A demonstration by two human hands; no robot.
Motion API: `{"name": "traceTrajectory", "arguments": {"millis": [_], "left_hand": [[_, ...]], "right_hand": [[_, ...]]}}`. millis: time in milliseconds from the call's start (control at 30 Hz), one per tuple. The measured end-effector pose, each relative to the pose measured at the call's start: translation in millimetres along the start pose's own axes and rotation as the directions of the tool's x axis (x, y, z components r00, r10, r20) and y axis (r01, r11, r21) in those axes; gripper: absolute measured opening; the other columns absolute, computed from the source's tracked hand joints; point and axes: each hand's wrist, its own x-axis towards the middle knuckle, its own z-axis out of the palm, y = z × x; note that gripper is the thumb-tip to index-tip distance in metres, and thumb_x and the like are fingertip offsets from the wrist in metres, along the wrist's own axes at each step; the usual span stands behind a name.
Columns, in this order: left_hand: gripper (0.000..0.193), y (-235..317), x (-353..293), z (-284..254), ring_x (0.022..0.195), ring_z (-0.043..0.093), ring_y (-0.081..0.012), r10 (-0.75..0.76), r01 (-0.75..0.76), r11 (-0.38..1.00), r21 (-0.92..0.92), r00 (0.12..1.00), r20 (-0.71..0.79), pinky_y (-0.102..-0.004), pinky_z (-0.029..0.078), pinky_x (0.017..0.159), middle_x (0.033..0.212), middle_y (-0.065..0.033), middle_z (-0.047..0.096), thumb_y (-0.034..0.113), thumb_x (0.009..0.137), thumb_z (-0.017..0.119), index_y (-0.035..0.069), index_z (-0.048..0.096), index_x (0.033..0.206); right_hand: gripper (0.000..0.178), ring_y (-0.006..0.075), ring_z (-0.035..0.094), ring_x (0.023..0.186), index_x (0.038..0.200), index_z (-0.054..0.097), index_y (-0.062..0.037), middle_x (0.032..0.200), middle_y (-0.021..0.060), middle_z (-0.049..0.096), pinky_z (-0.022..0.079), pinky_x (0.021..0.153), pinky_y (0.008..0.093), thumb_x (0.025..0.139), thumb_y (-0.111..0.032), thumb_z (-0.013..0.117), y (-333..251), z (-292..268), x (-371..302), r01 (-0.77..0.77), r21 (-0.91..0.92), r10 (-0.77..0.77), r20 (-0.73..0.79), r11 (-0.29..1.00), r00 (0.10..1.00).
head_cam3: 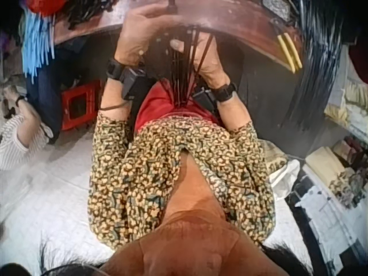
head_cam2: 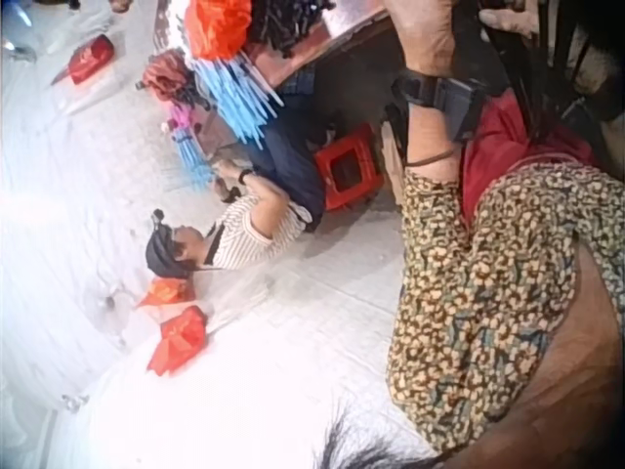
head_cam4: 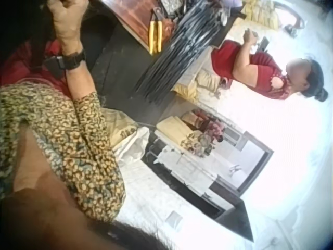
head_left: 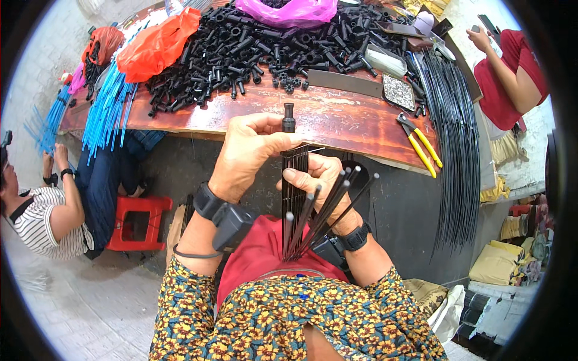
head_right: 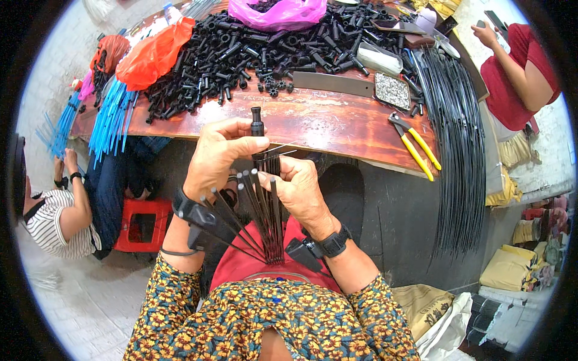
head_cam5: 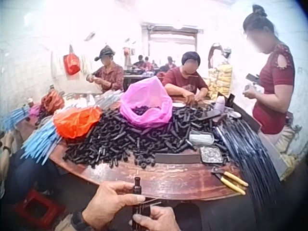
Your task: Assembling umbrella frames by inserting ribs into a central hub and securing them.
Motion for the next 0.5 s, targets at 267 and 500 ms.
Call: {"name": "traceTrajectory", "arguments": {"millis": [267,500], "left_hand": [[0.016,-13,4,4,0.070,0.061,-0.0082,0.143,-0.128,0.983,0.129,0.983,-0.114,-0.0236,0.051,0.064,0.082,-0.0012,0.065,0.009,0.082,0.074,0.004,0.064,0.093],[0.017,-10,22,-8,0.072,0.063,-0.0131,-0.057,0.054,0.986,-0.161,0.998,-0.015,-0.0283,0.054,0.065,0.085,-0.0035,0.065,0.009,0.086,0.070,0.001,0.063,0.099]], "right_hand": [[0.014,0.0046,0.060,0.069,0.091,0.069,0.0023,0.076,0.0016,0.069,0.051,0.062,0.0228,0.088,-0.011,0.068,-6,4,3,0.008,-0.104,-0.009,-0.010,0.995,1.000],[0.011,0.0051,0.061,0.071,0.091,0.069,0.0005,0.079,0.0009,0.069,0.050,0.062,0.0221,0.088,-0.010,0.067,2,-5,2,-0.024,0.116,0.021,0.031,0.993,0.999]]}}
